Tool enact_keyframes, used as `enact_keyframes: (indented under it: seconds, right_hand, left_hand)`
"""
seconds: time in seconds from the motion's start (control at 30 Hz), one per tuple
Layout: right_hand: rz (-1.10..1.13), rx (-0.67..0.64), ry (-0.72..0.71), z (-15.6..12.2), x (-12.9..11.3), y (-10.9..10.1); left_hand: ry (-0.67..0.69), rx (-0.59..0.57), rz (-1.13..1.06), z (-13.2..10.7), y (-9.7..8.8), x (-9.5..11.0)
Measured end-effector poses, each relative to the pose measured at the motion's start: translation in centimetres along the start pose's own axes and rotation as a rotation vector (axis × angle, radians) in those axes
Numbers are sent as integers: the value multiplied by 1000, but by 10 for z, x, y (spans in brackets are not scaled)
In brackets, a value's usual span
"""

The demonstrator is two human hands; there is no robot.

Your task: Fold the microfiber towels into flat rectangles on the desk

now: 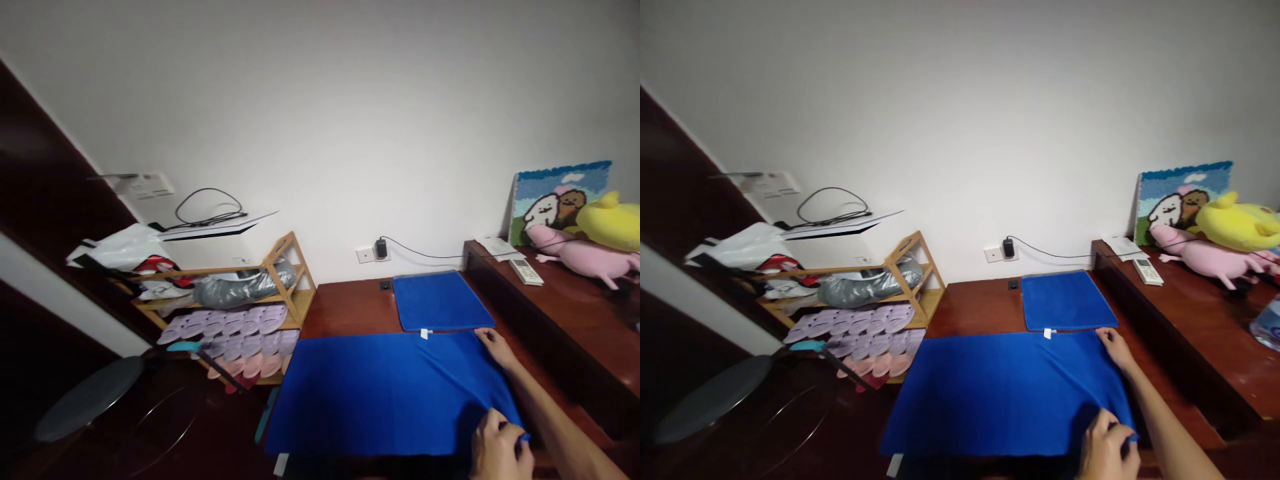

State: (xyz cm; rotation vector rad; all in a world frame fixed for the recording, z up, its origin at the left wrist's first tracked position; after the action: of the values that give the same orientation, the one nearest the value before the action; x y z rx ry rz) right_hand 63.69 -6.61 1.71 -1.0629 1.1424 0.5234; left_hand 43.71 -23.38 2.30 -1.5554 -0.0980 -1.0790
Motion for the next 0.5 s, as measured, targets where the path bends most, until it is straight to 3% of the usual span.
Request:
enact_keyframes:
  seconds: [0.13, 0.27, 0.37, 0.5]
  right_hand:
    - [99, -135, -94, -15, -64, 19]
    - [243, -426, -184, -36, -162, 74]
    - [190, -591, -305, -55, -237, 140]
    - [64, -672, -501, -86, -312, 263]
  left_hand:
    - [-168, 178, -294, -37, -66, -4]
    - [-238, 353, -579, -87, -155, -28]
    - [-282, 478, -686, -128, -221, -61]
    - [-424, 750, -607, -186, -292, -133]
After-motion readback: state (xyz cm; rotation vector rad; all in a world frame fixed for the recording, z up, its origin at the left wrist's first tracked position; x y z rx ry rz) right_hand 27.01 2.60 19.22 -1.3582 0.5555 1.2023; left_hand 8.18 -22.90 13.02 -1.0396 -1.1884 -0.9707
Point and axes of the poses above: each hand's wrist, its own z-axis towards the middle knuckle, its own y-axis out of the palm, x = y × z, the point moved 5 cm from there along z, towards the middle knuckle, and after that the axes turned 8 degrees about z, right-handed, at the moved point
